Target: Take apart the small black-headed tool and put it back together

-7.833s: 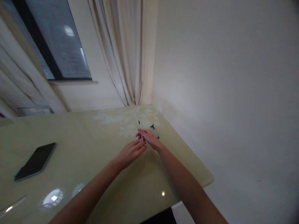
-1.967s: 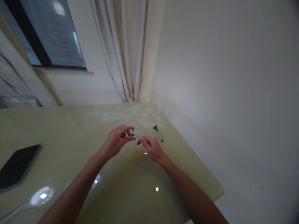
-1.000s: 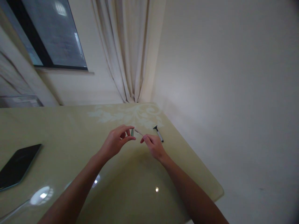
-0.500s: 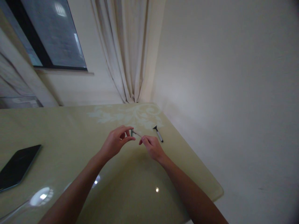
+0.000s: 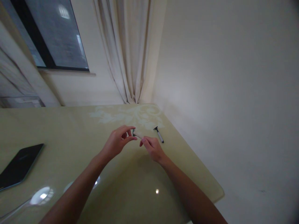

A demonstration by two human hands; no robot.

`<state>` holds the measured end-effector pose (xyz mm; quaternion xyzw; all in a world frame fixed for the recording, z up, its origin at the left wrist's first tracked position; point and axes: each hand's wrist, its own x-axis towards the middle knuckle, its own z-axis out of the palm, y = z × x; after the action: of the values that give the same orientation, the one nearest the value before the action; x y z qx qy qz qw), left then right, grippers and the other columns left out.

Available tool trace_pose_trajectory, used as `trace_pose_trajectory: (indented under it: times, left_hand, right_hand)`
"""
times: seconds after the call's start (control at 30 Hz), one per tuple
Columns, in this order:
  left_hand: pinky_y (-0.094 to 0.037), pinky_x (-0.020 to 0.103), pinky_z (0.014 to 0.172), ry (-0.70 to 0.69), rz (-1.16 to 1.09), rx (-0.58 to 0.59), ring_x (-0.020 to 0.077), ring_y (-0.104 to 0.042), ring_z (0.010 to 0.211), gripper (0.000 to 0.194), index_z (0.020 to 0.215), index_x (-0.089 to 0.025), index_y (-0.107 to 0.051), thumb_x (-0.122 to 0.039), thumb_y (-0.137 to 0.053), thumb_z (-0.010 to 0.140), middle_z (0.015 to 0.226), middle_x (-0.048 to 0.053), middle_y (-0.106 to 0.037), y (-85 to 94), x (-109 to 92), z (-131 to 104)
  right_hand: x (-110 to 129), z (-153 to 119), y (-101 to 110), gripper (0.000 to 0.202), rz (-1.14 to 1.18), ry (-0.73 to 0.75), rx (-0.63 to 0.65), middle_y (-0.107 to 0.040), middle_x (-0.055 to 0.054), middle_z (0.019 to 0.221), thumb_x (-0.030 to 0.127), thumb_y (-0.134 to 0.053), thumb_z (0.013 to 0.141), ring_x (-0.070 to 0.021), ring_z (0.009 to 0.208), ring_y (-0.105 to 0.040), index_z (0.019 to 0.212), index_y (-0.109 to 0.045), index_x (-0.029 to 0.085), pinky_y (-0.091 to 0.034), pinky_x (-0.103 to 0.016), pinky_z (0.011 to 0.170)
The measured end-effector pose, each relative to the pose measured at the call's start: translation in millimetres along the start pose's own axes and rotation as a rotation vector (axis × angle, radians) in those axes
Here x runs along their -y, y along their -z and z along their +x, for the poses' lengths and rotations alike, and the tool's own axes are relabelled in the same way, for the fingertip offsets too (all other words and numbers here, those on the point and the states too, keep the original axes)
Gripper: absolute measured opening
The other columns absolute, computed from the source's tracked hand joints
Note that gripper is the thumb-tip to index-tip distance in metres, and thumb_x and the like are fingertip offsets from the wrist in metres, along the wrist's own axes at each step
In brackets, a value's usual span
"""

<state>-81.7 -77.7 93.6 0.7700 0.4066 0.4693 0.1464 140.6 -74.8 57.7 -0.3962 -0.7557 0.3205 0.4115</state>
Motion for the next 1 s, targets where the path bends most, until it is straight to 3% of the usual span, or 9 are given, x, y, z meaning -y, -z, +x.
trace_pose_trajectory:
  times: [0.2, 0.33, 0.47, 0.63, 0.77, 0.9, 1.0]
  left_hand:
    - [-0.047, 0.023, 0.058, 0.004, 0.001, 0.006, 0.0110, -0.052, 0.059, 0.036, 0.115, -0.021, -0.073, -0.049, -0.073, 0.092, 0.078, -0.001, -0.066, -1.9, -0.9, -0.3]
    - [-0.047, 0.023, 0.058, 0.006, 0.005, 0.007, 0.0112, -0.052, 0.059, 0.035, 0.115, -0.020, -0.073, -0.048, -0.072, 0.093, 0.078, -0.001, -0.066, -5.9, 1.9, -1.8]
    - [-0.046, 0.023, 0.058, 0.012, 0.019, 0.010, 0.0111, -0.051, 0.057, 0.033, 0.114, -0.020, -0.073, -0.046, -0.073, 0.092, 0.077, -0.002, -0.065, -9.5, 5.0, -3.3]
    - [-0.047, 0.023, 0.058, 0.008, 0.004, 0.003, 0.0112, -0.052, 0.059, 0.032, 0.116, -0.020, -0.073, -0.044, -0.072, 0.093, 0.078, -0.002, -0.065, -9.1, 3.7, -3.3]
    - [-0.047, 0.023, 0.058, -0.002, 0.013, -0.003, 0.0109, -0.051, 0.058, 0.032, 0.114, -0.021, -0.073, -0.044, -0.073, 0.093, 0.078, -0.002, -0.065, -7.9, 1.6, -2.4]
    - [-0.047, 0.023, 0.058, 0.000, 0.002, 0.004, 0.0113, -0.052, 0.059, 0.033, 0.115, -0.020, -0.072, -0.045, -0.072, 0.093, 0.079, -0.001, -0.066, -7.1, 0.4, -2.3]
    - [-0.047, 0.023, 0.059, 0.004, 0.008, -0.008, 0.0112, -0.052, 0.059, 0.033, 0.116, -0.021, -0.072, -0.044, -0.073, 0.093, 0.080, -0.001, -0.066, -6.2, -0.3, -2.4]
  right_hand:
    - [-1.3, 1.1, 1.0, 0.050, -0.017, -0.019, -0.064, -0.049, 0.001, 0.061, 0.046, -0.042, 0.104, -0.0146, 0.060, -0.048, 0.073, -0.070, 0.018, -0.032, -0.028, 0.062]
    - [-1.0, 2.0, 3.2, 0.049, -0.026, 0.001, 0.014, -0.052, 0.001, 0.062, 0.045, -0.043, 0.104, -0.0142, 0.060, -0.050, 0.076, -0.071, 0.017, -0.032, -0.028, 0.062]
    - [-2.0, 3.3, 5.7, 0.051, -0.050, -0.046, -0.025, -0.049, 0.001, 0.060, 0.045, -0.042, 0.103, -0.0147, 0.060, -0.048, 0.072, -0.070, 0.017, -0.031, -0.029, 0.061]
    - [-0.8, 3.1, 4.9, 0.048, -0.007, -0.005, 0.073, -0.048, 0.002, 0.061, 0.045, -0.043, 0.104, -0.0138, 0.059, -0.047, 0.075, -0.071, 0.018, -0.031, -0.028, 0.061]
    - [-2.4, 3.7, 5.4, 0.050, -0.021, -0.025, 0.007, -0.048, 0.002, 0.059, 0.046, -0.043, 0.103, -0.0143, 0.059, -0.047, 0.071, -0.069, 0.017, -0.030, -0.028, 0.060]
    - [-2.9, 3.0, 5.8, 0.050, -0.015, 0.002, 0.056, -0.050, 0.002, 0.061, 0.048, -0.042, 0.105, -0.0142, 0.060, -0.048, 0.075, -0.070, 0.018, -0.031, -0.028, 0.060]
    - [-3.2, 2.6, 6.2, 0.051, -0.041, -0.009, -0.007, -0.050, 0.001, 0.061, 0.048, -0.042, 0.104, -0.0145, 0.060, -0.049, 0.072, -0.068, 0.018, -0.032, -0.028, 0.062]
